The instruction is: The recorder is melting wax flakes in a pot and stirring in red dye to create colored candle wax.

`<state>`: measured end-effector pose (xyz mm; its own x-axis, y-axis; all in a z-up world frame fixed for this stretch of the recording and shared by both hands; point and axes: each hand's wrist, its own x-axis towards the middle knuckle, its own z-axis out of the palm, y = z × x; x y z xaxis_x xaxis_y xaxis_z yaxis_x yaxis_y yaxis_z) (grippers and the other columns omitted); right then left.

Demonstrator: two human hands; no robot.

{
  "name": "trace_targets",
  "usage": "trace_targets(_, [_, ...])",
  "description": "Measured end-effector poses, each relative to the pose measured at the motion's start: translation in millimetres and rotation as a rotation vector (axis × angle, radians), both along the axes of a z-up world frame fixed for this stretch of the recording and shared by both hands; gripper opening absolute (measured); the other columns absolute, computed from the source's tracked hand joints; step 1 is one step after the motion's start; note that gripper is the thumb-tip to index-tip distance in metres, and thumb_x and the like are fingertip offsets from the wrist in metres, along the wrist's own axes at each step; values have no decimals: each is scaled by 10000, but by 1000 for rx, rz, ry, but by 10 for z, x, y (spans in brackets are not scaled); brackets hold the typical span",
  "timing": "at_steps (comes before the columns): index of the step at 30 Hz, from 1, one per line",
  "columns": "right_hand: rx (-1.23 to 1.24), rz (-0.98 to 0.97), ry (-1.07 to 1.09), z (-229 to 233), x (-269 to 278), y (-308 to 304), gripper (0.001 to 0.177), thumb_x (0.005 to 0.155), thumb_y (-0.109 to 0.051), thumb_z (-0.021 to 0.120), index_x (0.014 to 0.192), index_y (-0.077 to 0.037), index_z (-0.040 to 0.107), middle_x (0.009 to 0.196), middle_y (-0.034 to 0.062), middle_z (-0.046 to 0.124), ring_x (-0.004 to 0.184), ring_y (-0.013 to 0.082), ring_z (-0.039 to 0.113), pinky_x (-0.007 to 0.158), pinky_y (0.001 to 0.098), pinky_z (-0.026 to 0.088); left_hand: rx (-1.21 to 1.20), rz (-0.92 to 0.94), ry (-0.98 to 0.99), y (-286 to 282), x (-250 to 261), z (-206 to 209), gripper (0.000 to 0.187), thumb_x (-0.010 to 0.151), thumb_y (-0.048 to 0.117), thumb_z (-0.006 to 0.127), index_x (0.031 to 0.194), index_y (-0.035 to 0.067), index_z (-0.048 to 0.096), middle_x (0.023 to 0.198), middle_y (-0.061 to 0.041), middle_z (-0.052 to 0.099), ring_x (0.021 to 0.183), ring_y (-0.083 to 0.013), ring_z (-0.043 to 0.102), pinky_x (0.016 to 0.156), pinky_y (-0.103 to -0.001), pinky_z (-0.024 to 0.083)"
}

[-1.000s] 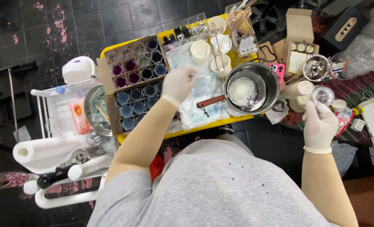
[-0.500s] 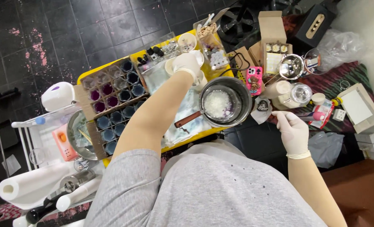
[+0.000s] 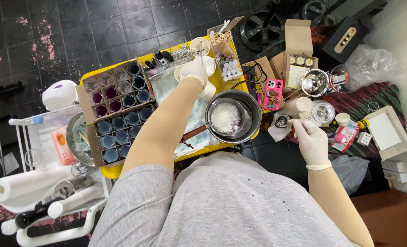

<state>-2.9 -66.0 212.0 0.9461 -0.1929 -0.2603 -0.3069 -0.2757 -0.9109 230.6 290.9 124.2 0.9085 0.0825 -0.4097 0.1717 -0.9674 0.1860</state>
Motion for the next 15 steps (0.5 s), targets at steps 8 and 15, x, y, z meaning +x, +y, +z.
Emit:
trace_targets(8, [-65,71,-29,-50,85,-136,207,1015,-193,640,1044,-35,771,738,-34,579,679,40,489,617,204,388,-139,146,-81,54,-100,-105,380,934,222,605,1285,78,624,1194,-205,709,1123,-366,685,945,-465,527])
trace_targets(15, [-112,107,-44,-74,67,-207,216,1009,-196,633,1041,-35,773,721,-20,581,675,50,502,625,211,403,71,46,-46,35,-242,259,246,848,230,702,1048,107,776,1087,-157,749,1059,-311,718,916,-403,548])
